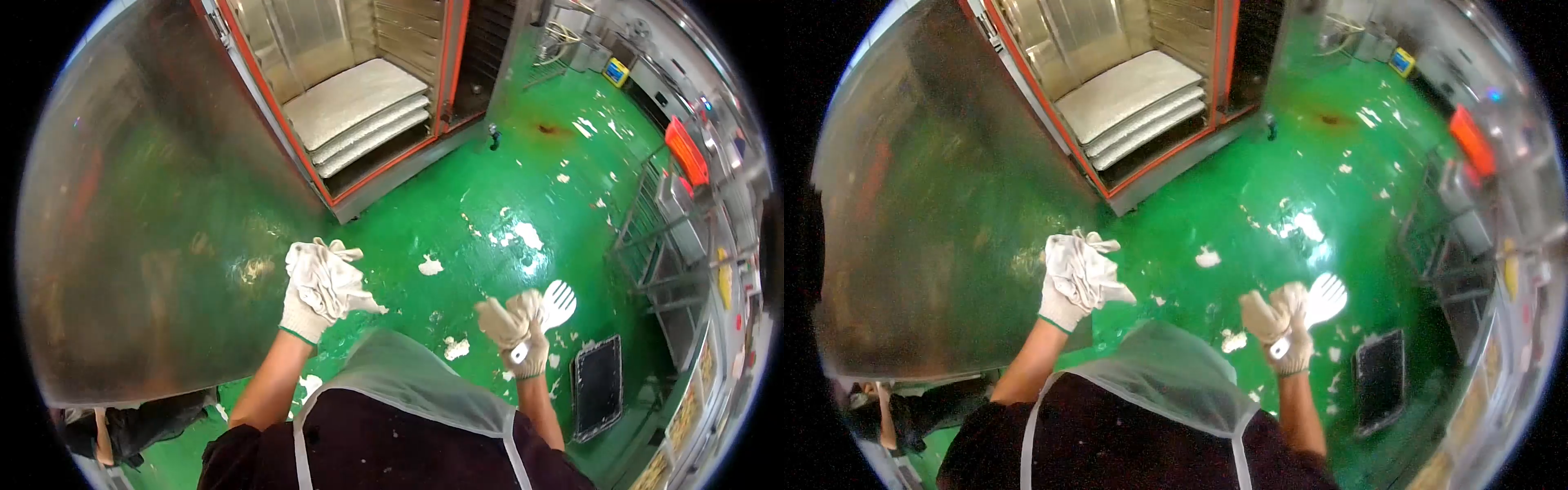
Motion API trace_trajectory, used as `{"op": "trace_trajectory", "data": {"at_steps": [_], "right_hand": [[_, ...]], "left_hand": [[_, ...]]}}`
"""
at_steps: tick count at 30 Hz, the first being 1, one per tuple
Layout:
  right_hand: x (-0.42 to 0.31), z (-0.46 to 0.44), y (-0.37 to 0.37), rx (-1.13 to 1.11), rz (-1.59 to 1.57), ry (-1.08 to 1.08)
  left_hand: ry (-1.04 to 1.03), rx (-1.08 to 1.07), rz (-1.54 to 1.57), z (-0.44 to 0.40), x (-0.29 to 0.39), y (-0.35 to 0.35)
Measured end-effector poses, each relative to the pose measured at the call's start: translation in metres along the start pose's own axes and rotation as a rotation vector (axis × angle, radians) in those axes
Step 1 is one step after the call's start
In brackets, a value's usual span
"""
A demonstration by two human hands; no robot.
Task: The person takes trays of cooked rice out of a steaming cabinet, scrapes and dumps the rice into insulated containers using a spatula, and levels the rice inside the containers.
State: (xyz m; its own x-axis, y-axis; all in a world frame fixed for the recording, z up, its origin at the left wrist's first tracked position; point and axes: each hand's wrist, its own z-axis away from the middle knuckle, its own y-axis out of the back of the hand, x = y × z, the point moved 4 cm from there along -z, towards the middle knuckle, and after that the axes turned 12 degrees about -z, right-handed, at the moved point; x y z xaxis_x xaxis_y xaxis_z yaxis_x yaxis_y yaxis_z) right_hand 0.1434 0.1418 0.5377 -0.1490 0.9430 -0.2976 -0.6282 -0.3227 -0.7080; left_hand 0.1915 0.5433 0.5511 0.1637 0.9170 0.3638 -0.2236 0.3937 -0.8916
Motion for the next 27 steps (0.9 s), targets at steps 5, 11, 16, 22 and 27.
{"op": "trace_trajectory", "data": {"at_steps": [5, 11, 16, 22, 27], "right_hand": [[-0.054, -0.101, -0.108, -0.31, 0.105, 0.01], [-0.082, -0.148, -0.192, -0.329, 0.227, 0.249], [-0.105, -0.208, -0.209, -0.143, 0.23, 0.192], [-0.093, -0.323, -0.259, -0.181, 0.543, -0.144], [-0.062, -0.424, -0.313, -0.1, 0.73, -0.189]], "left_hand": [[-0.06, 0.117, 0.131, -0.068, 0.024, 0.024], [-0.141, 0.262, 0.15, -0.191, 0.041, 0.037], [-0.206, -0.137, 0.126, -0.31, 0.063, 0.02], [-0.28, 0.615, 0.288, -0.425, 0.089, 0.004], [-0.467, 0.419, 0.289, -0.505, 0.1, 0.055]]}}
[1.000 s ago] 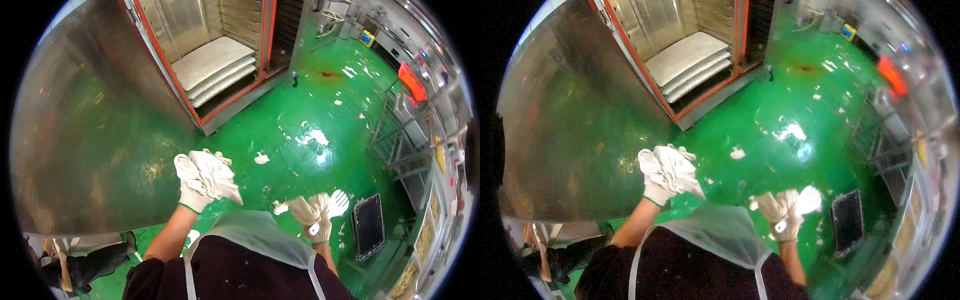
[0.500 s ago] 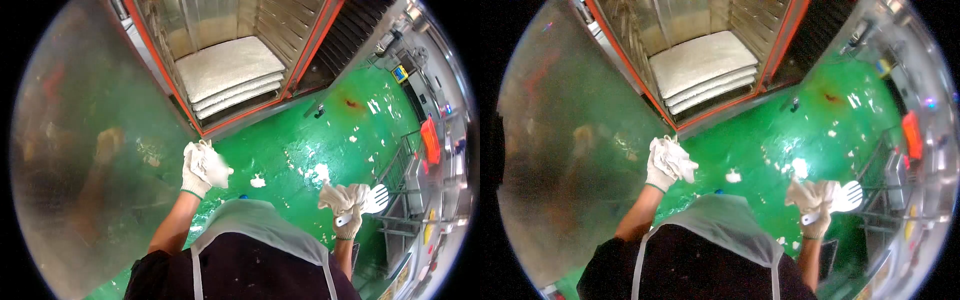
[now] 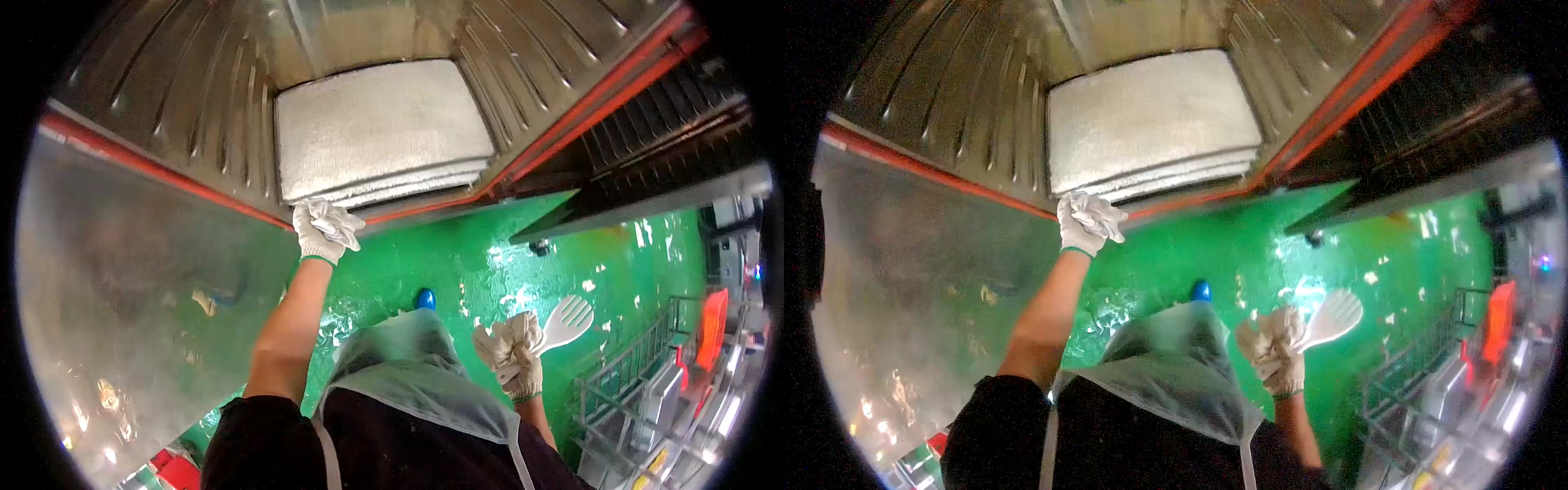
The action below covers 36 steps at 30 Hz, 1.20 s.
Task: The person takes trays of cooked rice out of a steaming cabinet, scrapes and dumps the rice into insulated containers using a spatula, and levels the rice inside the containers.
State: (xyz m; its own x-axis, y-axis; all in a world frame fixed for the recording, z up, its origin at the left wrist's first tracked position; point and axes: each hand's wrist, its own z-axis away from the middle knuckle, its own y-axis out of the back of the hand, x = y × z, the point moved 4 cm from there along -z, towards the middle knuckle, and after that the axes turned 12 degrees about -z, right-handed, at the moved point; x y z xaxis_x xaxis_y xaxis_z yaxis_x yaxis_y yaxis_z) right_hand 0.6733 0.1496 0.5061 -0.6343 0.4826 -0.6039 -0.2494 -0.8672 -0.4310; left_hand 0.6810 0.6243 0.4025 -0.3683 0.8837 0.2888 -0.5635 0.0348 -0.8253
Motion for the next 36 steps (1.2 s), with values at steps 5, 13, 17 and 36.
{"op": "trace_trajectory", "data": {"at_steps": [5, 13, 17, 36], "right_hand": [[-0.038, -0.078, -0.021, -0.202, 0.203, -0.011], [-0.081, -0.131, -0.079, -0.094, 0.554, 0.204], [-0.106, -0.148, -0.11, 0.014, 0.529, 0.608], [-0.083, -0.467, -0.023, -0.171, 2.14, 0.558]], "left_hand": [[0.069, 0.34, -0.016, -0.084, -0.005, 0.007], [0.194, 0.49, 0.018, -0.167, -0.028, 0.081], [0.135, 0.629, 0.209, -0.142, -0.029, 0.054], [0.175, 0.906, -0.218, 0.032, -0.075, 0.107]]}}
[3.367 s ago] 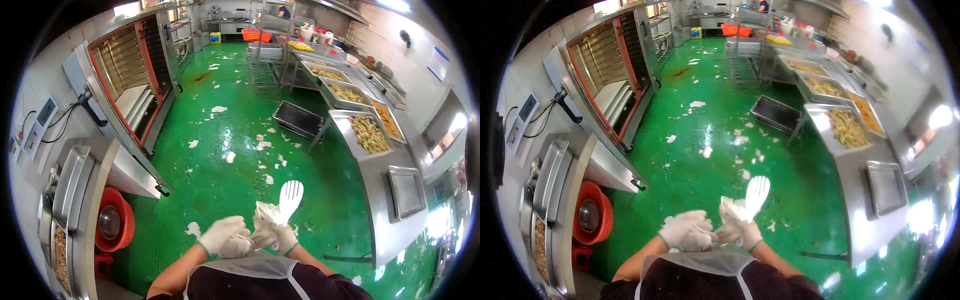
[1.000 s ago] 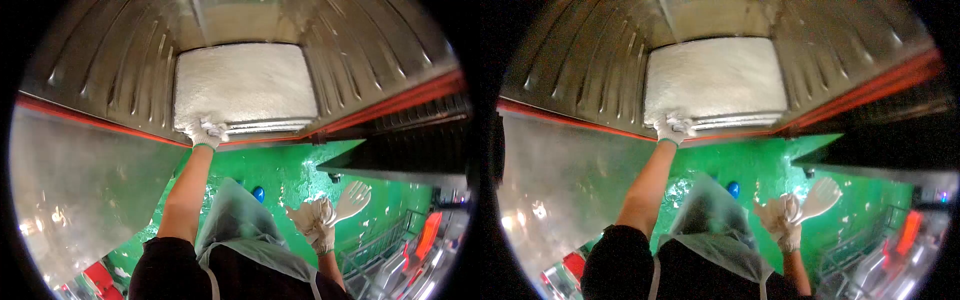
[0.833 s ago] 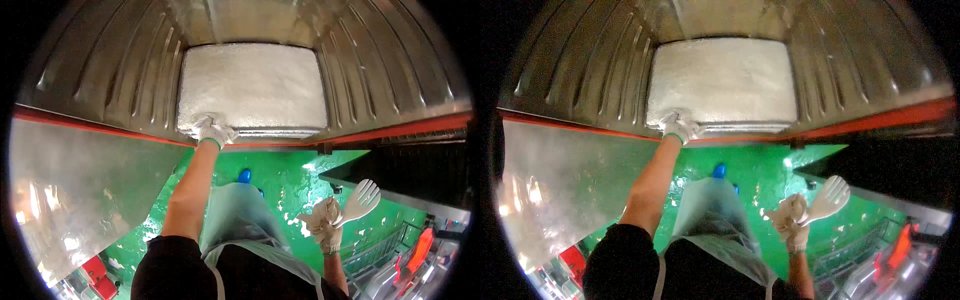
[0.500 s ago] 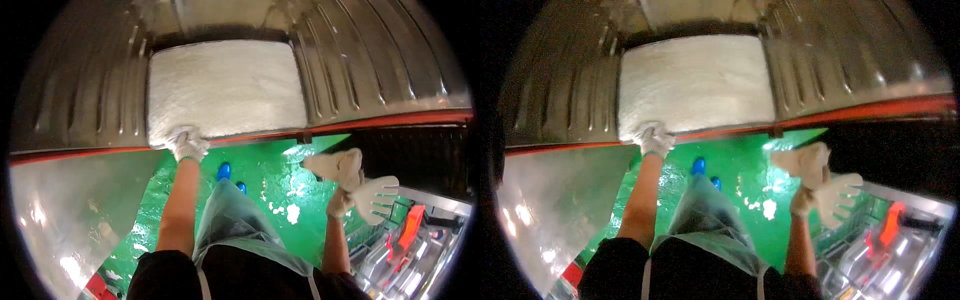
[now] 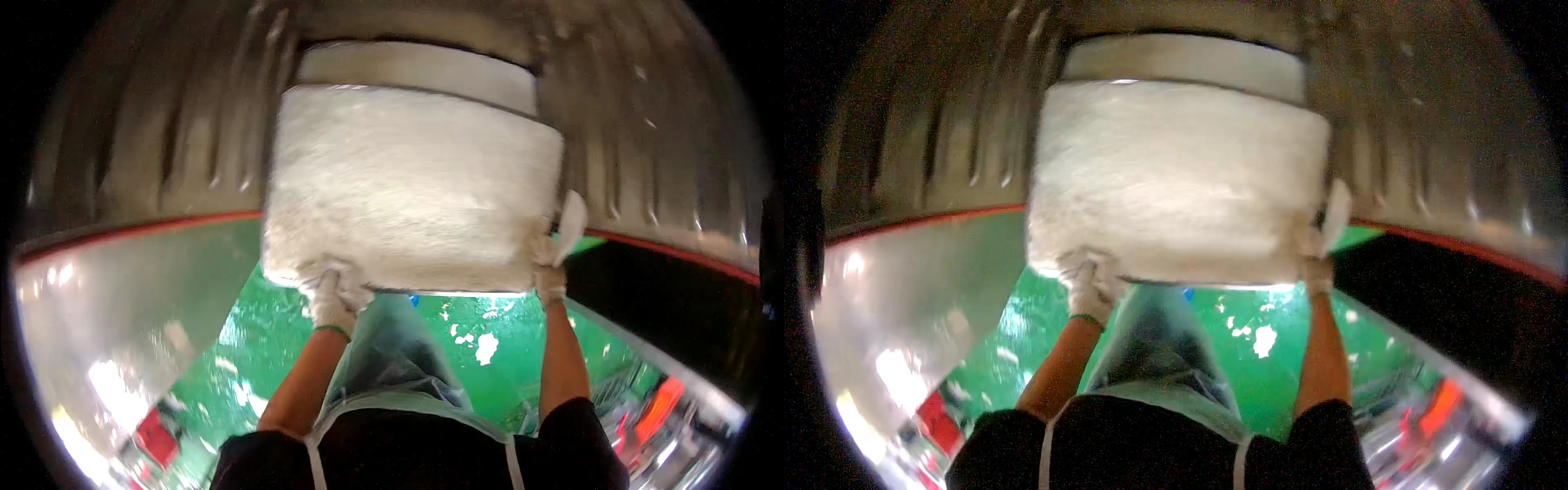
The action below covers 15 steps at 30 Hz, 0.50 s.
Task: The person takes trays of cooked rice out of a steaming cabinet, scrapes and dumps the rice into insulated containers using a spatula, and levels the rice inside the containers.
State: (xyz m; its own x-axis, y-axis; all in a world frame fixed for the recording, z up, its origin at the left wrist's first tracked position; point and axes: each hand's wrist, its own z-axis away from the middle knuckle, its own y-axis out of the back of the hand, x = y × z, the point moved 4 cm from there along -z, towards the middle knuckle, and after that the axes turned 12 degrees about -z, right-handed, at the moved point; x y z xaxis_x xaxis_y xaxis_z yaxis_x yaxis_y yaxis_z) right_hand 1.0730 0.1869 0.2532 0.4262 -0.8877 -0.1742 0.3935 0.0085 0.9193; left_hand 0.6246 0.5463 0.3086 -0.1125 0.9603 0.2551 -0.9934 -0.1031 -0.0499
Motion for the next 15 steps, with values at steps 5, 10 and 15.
{"op": "trace_trajectory", "data": {"at_steps": [5, 10, 15], "right_hand": [[0.022, -0.034, 0.02, 0.049, -0.681, 0.132], [-0.062, -0.024, 0.091, 0.101, -0.434, -0.253], [-0.136, 0.0, 0.128, 0.122, -0.665, -0.168]], "left_hand": [[-0.018, -0.013, 0.129, 0.029, 0.011, -0.023], [-0.08, -0.135, 0.211, 0.032, 0.012, -0.007], [-0.56, -0.053, 0.251, -0.002, 0.062, 0.05]]}}
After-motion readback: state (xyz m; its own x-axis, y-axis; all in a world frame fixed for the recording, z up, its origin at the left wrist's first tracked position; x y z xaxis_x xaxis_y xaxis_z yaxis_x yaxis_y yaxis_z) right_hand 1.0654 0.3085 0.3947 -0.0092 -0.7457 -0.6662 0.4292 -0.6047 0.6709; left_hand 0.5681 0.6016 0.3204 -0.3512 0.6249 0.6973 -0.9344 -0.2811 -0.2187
